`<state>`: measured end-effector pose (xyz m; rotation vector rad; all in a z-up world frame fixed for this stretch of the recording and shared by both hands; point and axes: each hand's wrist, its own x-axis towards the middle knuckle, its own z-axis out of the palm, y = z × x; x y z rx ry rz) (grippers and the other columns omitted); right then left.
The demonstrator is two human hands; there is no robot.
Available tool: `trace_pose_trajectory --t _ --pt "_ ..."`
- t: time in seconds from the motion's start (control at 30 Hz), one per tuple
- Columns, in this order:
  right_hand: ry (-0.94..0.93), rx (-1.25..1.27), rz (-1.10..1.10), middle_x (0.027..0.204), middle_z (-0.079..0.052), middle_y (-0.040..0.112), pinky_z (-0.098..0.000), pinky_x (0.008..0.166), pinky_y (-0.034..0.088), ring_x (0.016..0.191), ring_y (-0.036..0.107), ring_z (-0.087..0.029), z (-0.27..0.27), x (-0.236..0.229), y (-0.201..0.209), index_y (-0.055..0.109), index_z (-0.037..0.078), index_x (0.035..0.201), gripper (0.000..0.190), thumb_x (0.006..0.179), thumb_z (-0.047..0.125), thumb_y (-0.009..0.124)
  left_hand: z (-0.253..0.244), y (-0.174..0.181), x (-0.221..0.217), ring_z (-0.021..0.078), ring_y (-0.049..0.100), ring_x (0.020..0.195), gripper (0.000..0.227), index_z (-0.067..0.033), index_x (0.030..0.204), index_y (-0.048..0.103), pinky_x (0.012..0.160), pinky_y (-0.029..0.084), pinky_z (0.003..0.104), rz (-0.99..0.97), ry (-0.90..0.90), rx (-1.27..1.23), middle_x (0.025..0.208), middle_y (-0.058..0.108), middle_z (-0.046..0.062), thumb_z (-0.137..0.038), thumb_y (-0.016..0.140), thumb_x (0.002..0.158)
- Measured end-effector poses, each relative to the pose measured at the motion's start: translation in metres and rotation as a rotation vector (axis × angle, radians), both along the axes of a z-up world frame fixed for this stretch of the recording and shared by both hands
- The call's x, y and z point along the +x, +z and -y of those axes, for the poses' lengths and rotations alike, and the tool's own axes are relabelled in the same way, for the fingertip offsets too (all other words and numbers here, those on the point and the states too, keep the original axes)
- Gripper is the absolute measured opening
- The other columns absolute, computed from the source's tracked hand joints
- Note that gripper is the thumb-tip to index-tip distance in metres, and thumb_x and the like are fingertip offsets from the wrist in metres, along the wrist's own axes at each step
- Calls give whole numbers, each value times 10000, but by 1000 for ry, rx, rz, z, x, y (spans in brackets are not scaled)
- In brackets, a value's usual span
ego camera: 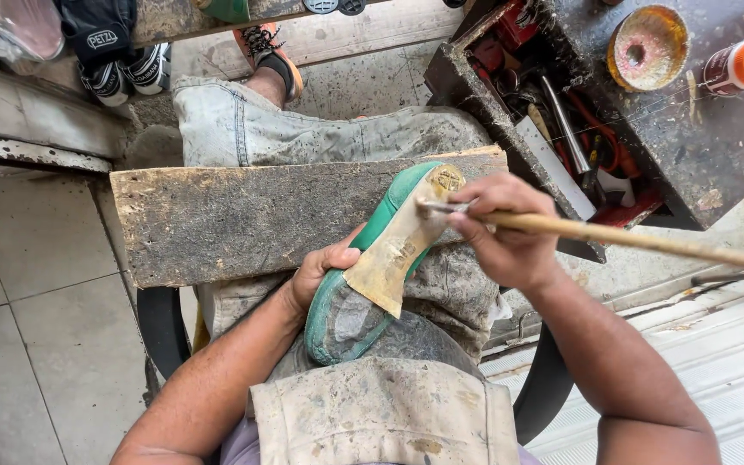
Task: The person paints the sole and upper parts of a green shoe using a brush dipped in a container of paint. The shoe is held in the left hand and rests on the person's lap while the right hand applies the paint.
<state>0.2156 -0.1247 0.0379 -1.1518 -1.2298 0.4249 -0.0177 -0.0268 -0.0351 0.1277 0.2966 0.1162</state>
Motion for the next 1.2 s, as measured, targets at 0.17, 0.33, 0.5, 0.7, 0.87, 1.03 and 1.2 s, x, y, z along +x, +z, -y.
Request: trace_pose_trajectory --t 0.17,0.33,0.5,0.7,0.87,1.03,1.2 --pt "-121 99 78 966 -210 704 -339 771 592 863 728 -273 -8 34 -5 575 23 937 246 908 -127 767 0 20 1 412 725 1040 708 -141 1514 463 965 573 544 10 -6 4 1223 681 270 -206 582 818" --pt "-154 98 81 939 -218 717 -350 761 579 840 702 -280 -10 23 7 592 6 927 298 828 -94 854 -5 43 3 373 744 1020 687 -142 1515 473 948 596 496 16 -23 16 1185 707 250 -172 578 837" --pt "-228 37 23 924 -214 720 -308 631 586 736 697 -234 -4 32 9 580 32 949 287 882 -105 824 0 20 -2 378 716 1095 735 -169 1550 429 1025 539 522 -5 -9 12 1252 683 261 -187 572 829" --pt "-438 -117 120 937 -159 700 -256 618 551 756 695 -178 9 74 -6 597 2 972 239 942 -109 806 -4 5 -5 436 659 1185 729 -180 1562 410 1094 465 576 -35 -36 -7 1361 627 278 -179 562 849" --pt "-662 -286 -12 784 -142 651 -247 552 477 606 608 -130 71 139 2 534 24 1024 276 875 -120 716 0 5 -8 489 690 1116 752 -200 1569 365 1027 497 641 93 -37 -44 1337 638 302 -206 581 849" --pt "-708 -311 -20 752 -129 642 -234 572 496 606 626 -145 76 152 33 565 4 1026 175 965 -100 691 -2 9 -10 513 675 1138 726 -189 1563 376 1021 478 669 112 -14 -13 1375 619 302 -226 582 867" --pt "-735 -377 176 950 -98 652 -250 676 622 779 671 -157 45 207 23 668 57 977 117 960 -8 764 -10 2 -18 433 699 1060 910 130 1463 446 920 571 510 -86 -199 -38 1313 629 360 -365 721 751"
